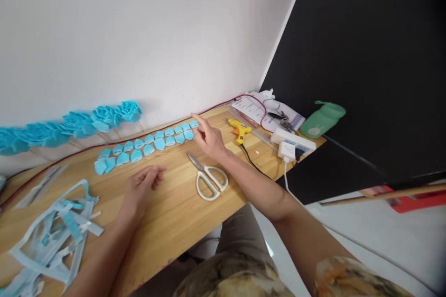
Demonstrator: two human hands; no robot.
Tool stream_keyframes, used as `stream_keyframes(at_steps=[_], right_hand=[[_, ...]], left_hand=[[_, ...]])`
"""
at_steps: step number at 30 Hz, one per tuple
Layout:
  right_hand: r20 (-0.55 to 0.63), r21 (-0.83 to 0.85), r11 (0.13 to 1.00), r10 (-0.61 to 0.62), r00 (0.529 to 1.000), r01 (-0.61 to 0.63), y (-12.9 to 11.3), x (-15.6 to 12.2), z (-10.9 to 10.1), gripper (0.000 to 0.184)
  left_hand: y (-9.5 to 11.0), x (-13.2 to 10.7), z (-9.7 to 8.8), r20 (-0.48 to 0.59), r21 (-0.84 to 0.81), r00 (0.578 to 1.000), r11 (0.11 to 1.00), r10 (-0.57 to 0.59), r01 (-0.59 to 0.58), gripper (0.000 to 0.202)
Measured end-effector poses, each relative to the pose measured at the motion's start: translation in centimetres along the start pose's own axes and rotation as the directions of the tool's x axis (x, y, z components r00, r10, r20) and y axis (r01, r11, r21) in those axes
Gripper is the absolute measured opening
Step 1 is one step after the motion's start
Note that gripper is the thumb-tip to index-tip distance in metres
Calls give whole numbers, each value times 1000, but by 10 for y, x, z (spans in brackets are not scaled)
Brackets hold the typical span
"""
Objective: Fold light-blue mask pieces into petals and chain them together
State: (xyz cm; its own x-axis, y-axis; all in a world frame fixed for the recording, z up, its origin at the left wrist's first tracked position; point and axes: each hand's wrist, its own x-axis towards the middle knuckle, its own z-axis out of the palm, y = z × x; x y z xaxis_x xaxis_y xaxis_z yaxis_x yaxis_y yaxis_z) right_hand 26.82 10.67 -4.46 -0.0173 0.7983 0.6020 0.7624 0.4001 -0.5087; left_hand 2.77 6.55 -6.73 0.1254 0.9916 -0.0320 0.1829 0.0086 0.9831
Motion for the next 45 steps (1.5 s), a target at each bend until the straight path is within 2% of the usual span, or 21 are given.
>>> stream_keyframes(at_steps=[5, 12, 17, 20, 24, 26, 28, 29, 30, 32, 34, 35, 39, 42, 45], right_hand=[[16, 23, 1000, -12, 1000, 12, -3, 0, -2, 47], [32, 39, 998, -58, 998, 57, -6, -3, -1, 45], [58, -34, 987, -155, 986, 157, -9, -3, -2, 39], [151, -93, 942, -308, 939, 323, -23, -8, -6, 38], [298, -111, 815, -518, 802, 568, -50, -31, -14, 40], [313, -90, 789, -557, 770, 607, -55, -45, -21, 38], [307, -80, 769, -586, 750, 634, -51, -57, -30, 37], [304, -92, 787, -562, 770, 610, -45, -60, -36, 35], [295, -120, 826, -500, 814, 551, -36, -61, -42, 30], [241, -228, 911, -290, 926, 345, -17, -59, -52, 25], [232, -294, 938, -119, 965, 186, 3, -53, -59, 24], [256, -312, 937, -74, 964, 155, 12, -50, -59, 22], [430, -312, 929, -48, 901, 198, 28, -45, -52, 23], [462, -327, 932, 11, 887, 159, 27, -50, -49, 18], [450, -339, 929, 21, 893, 150, 24, -53, -57, 15]], left_hand=[[-6, 4, -2, -5, -8, 1000, 1000, 1, -1, 39], [-5, 4, -2, -36, 35, 999, 999, -16, 17, 40], [-4, 4, 0, -32, 57, 999, 998, -3, 5, 42], [0, 3, 1, -34, 59, 999, 998, -21, 23, 43], [10, 1, 2, -30, 131, 999, 991, 14, -10, 39], [11, 1, 3, -28, 135, 1000, 991, 15, -11, 37], [9, 2, 3, -37, 107, 999, 994, -8, 12, 40], [8, 3, 4, -38, 91, 999, 996, -17, 20, 41], [8, 3, 4, -36, 80, 999, 997, -15, 17, 42], [7, 3, 4, -24, 71, 1000, 997, 3, -1, 41], [9, 2, 5, -17, 73, 1000, 997, 16, -15, 40], [11, 1, 5, -18, 76, 1000, 997, 17, -15, 40], [17, -1, 6, -23, 70, 1000, 998, 8, -6, 42], [18, -2, 6, -11, 65, 1000, 998, 13, -12, 43], [17, -2, 5, -12, 67, 1000, 998, 23, -22, 41]])
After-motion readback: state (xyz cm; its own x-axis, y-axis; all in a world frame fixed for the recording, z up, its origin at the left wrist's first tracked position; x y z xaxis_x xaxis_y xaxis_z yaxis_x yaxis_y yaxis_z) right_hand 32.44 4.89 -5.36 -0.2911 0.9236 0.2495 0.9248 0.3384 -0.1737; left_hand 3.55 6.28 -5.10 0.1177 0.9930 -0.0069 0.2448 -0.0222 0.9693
